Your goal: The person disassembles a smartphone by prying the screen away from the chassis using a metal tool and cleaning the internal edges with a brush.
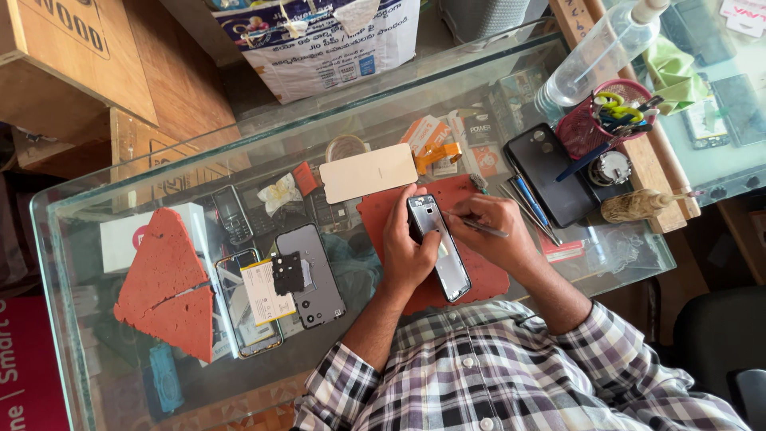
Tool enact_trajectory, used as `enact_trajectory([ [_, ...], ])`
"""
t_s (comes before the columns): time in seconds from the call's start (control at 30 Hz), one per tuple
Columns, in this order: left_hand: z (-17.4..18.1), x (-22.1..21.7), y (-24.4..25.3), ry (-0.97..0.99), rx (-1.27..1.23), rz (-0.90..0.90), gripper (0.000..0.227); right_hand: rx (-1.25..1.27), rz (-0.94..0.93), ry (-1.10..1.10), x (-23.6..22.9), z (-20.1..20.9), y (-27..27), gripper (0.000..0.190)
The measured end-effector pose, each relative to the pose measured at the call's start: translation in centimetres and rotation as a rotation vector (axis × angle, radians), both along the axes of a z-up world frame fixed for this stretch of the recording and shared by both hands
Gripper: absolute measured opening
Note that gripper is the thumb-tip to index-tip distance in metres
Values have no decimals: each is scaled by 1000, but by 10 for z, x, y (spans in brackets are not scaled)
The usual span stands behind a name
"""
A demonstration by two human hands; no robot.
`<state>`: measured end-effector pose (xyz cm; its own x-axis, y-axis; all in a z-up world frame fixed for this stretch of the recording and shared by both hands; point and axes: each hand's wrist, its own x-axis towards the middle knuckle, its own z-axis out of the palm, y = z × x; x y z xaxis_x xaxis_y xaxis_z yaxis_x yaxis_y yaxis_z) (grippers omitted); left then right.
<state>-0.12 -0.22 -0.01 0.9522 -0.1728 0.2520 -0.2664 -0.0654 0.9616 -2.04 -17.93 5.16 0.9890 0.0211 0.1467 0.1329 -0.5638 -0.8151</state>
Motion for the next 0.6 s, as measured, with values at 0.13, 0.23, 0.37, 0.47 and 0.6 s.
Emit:
enact_trajectory([
  [0.13,2,1,0,11,-8,-5,71,16,10,13,-5,-1,0,14],
  [0.23,2,0,0,11,-12,-3,70,43,24,-6,-11,0,-2,14],
  [0.37,3,1,0,-19,-1,12,67,49,29,35,-19,3,-3,13],
  [0.47,3,2,-1,-27,5,21,66,68,16,16,-22,2,-2,12],
  [0.6,4,1,0,-25,19,27,65,77,-14,-63,-22,-7,4,12],
])
